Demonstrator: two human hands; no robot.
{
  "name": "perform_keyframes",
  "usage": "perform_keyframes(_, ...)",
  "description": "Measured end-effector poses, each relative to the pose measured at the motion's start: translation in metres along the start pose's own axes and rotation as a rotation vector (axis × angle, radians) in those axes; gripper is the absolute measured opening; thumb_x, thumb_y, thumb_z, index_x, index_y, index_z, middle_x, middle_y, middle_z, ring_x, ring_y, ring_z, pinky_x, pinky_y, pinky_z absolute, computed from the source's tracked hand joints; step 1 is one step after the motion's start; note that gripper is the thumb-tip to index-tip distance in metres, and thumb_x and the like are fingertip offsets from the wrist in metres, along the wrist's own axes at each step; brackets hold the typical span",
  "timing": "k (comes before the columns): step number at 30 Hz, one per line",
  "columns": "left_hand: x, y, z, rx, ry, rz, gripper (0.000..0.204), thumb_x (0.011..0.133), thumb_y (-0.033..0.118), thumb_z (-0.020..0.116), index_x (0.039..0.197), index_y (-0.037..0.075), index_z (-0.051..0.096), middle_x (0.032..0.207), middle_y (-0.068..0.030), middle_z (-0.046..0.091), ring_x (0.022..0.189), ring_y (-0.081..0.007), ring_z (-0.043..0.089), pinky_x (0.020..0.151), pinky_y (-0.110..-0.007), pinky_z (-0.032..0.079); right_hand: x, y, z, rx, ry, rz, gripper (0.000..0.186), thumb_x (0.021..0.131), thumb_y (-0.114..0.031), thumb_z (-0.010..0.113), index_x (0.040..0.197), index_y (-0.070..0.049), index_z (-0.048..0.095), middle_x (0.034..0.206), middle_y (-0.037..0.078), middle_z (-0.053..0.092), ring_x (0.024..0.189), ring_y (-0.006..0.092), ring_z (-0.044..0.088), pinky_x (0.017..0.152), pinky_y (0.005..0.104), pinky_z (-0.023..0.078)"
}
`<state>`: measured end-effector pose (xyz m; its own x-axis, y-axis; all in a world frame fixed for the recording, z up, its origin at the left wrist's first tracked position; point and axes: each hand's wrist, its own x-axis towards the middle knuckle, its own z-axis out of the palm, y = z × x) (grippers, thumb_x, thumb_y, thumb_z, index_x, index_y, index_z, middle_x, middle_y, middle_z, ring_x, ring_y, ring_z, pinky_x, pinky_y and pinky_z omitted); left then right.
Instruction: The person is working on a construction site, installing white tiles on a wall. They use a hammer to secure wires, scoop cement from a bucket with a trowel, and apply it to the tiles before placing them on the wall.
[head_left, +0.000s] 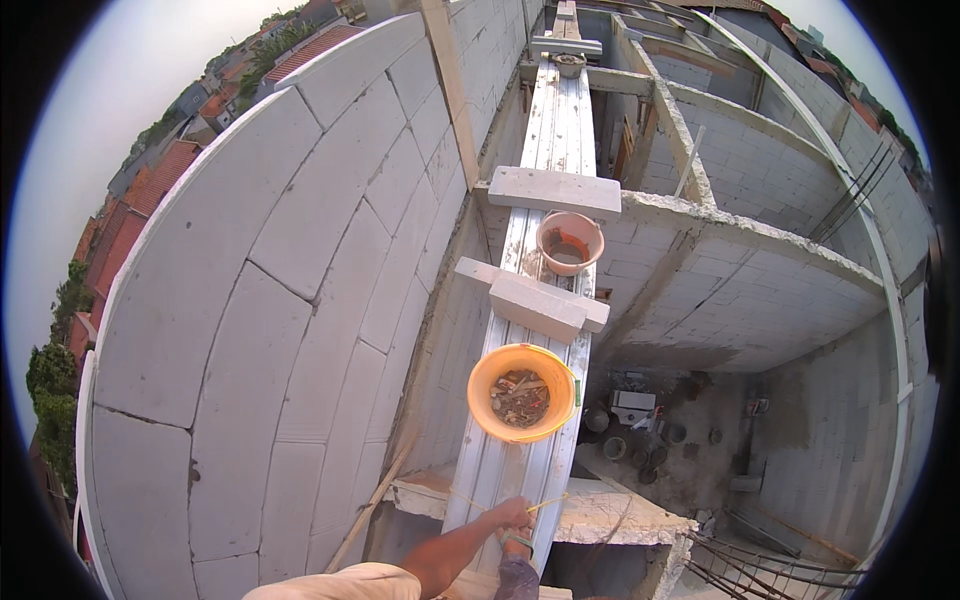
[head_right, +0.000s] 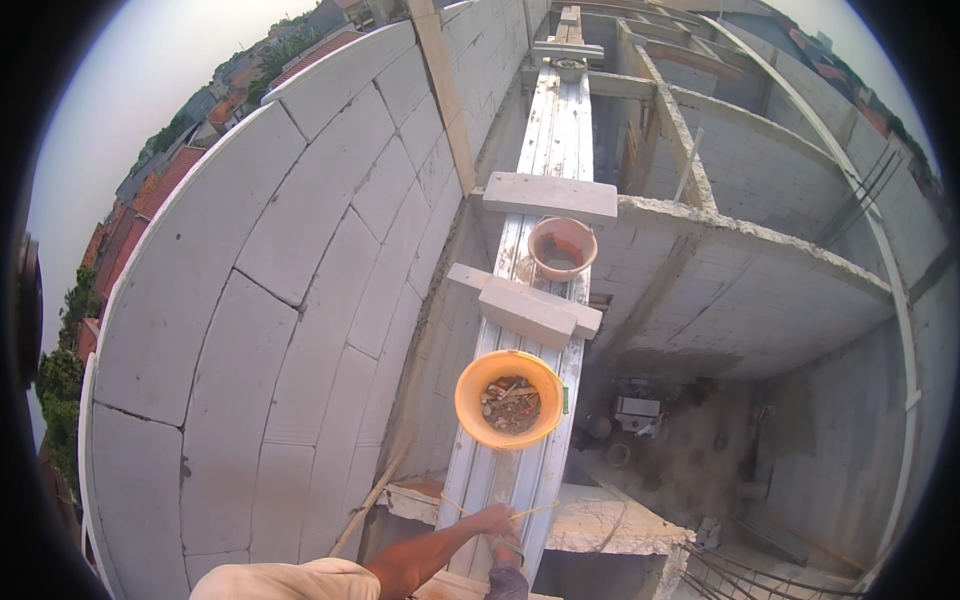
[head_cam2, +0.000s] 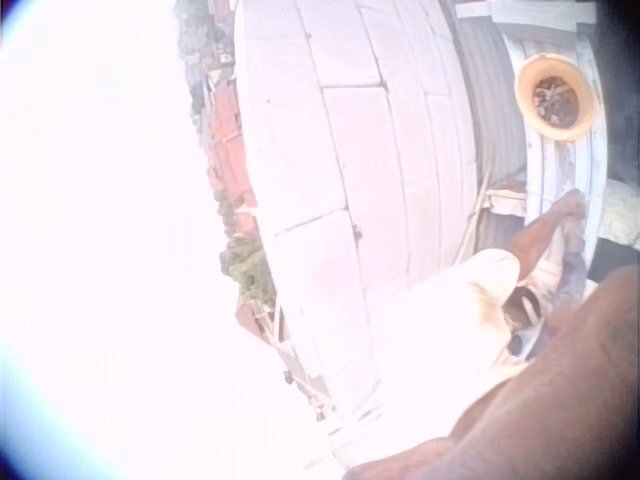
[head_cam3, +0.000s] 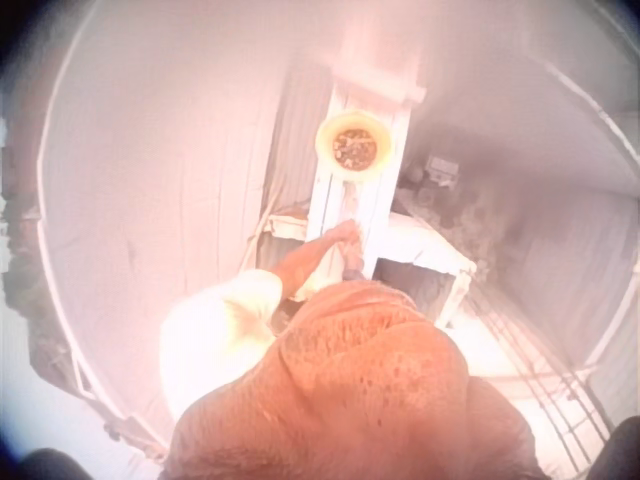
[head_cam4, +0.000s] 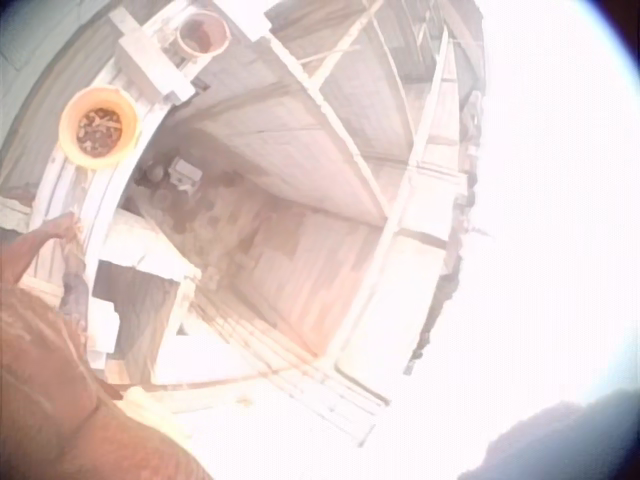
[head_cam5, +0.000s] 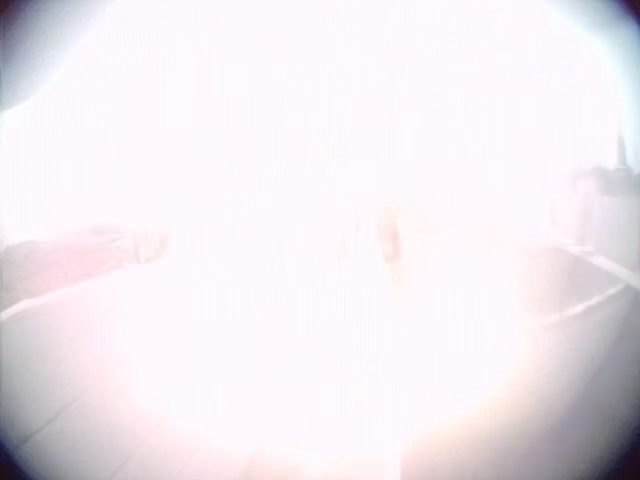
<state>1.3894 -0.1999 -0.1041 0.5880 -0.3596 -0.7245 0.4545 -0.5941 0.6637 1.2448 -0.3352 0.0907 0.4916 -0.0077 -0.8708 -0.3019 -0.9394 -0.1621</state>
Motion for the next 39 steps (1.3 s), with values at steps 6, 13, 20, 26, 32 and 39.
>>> perform_keyframes(6,0.005,0.005,-0.006,0.043,-0.001,-0.083,0.036,0.078,0.032,0.083,0.095,0.001,0.078,0.094,-0.0247,0.078,0.091,-0.0369,0.078,0.081,-0.047,0.058,-0.001,-0.002,0.004,0.001,-0.013,0.017,0.067,0.088,-0.052,0.075,0.138,-0.008,0.068,0.152,0.025,0.045,0.144,0.0519,0.041,0.122,0.0609,0.033)
perform_keyframes(13,-0.012,0.012,-0.013,0.016,0.104,-0.005,0.045,0.082,0.041,0.081,0.095,-0.002,0.076,0.093,-0.0260,0.077,0.090,-0.0412,0.076,0.084,-0.050,0.058,-0.031,-0.001,0.031,0.028,-0.040,0.041,0.067,0.088,-0.052,0.075,0.138,-0.008,0.068,0.153,0.025,0.044,0.145,0.0520,0.040,0.122,0.0608,0.033)
perform_keyframes(20,-0.026,0.050,-0.022,-0.107,0.047,-0.121,0.044,0.085,0.038,0.080,0.102,-0.002,0.074,0.099,-0.0242,0.076,0.098,-0.0374,0.075,0.088,-0.046,0.057,-0.073,0.013,0.028,0.047,-0.124,0.026,0.066,0.091,-0.051,0.072,0.140,-0.007,0.066,0.159,0.026,0.041,0.150,0.0528,0.036,0.119,0.0621,0.037)
perform_keyframes(26,-0.028,0.046,-0.022,-0.132,0.068,-0.125,0.038,0.090,0.032,0.078,0.101,-0.005,0.072,0.094,-0.0171,0.076,0.088,-0.0256,0.075,0.081,-0.040,0.057,-0.068,0.029,0.038,0.024,-0.045,0.000,0.066,0.091,-0.047,0.075,0.143,-0.009,0.064,0.154,0.022,0.044,0.143,0.0486,0.042,0.117,0.0611,0.038)
perform_keyframes(32,-0.027,0.068,-0.032,-0.086,0.061,-0.141,0.037,0.093,0.032,0.076,0.098,-0.005,0.071,0.086,-0.0140,0.073,0.082,-0.0201,0.070,0.076,-0.038,0.055,-0.067,0.027,0.031,0.064,-0.049,0.022,0.058,0.090,-0.044,0.076,0.135,-0.008,0.067,0.146,0.022,0.048,0.141,0.0476,0.043,0.117,0.0607,0.038)
perform_keyframes(39,-0.035,0.081,-0.033,-0.122,0.031,-0.107,0.038,0.094,0.031,0.075,0.098,-0.006,0.069,0.086,-0.0121,0.070,0.080,-0.0188,0.066,0.074,-0.037,0.054,-0.066,0.028,0.035,0.091,-0.033,0.023,0.057,0.090,-0.047,0.077,0.131,-0.008,0.069,0.149,0.021,0.049,0.144,0.0456,0.044,0.116,0.0613,0.038)
